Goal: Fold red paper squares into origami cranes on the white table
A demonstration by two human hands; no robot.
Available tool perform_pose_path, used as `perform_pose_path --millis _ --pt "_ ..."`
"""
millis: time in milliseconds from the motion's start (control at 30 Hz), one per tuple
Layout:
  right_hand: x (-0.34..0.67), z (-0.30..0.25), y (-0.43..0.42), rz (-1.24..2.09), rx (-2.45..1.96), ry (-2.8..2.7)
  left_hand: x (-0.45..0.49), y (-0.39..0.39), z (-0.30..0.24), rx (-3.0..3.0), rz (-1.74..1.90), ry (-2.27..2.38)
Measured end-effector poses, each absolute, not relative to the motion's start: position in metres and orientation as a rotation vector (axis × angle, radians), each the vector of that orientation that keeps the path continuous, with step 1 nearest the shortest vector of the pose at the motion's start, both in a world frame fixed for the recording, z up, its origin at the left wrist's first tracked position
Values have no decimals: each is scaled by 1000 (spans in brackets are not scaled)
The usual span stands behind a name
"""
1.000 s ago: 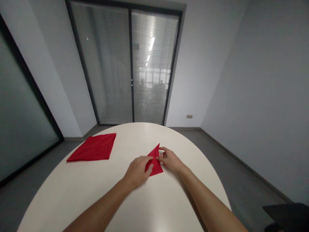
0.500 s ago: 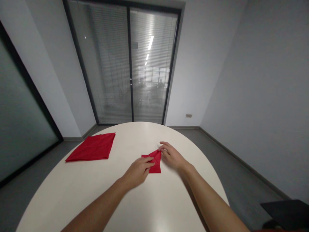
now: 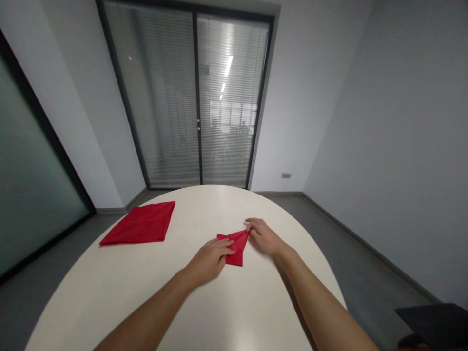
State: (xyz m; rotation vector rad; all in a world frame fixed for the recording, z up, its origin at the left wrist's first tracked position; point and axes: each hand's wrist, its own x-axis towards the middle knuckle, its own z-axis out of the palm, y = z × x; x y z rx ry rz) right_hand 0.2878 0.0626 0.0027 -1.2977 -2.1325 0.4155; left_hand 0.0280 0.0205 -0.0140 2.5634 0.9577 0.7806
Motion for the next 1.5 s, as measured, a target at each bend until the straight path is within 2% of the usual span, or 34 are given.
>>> perform_pose_path --millis 367,667,867,1033,1200,1333,1433,1500 --pt "296 -4 68 318 -1313 -2183 28 19 -7 2561 719 997" --pt "281 15 59 134 -1422 -2038 29 18 -9 2605 708 998" --pt "241 16 37 312 -1077 -2403 30 18 -5 2705 493 1009" --pt "242 5 35 445 -1371 -2567 30 12 0 2736 209 1129" --pt "251 3 42 333 -1711 -2464 29 5 6 2743 149 1171" --pt "242 10 37 282 -1521 -2520 31 6 5 2731 150 1196" --pt "234 13 31 404 -1364 -2590 32 7 4 2723 165 1201" --pt "235 13 30 470 -1409 -2582 32 7 4 2724 172 1194"
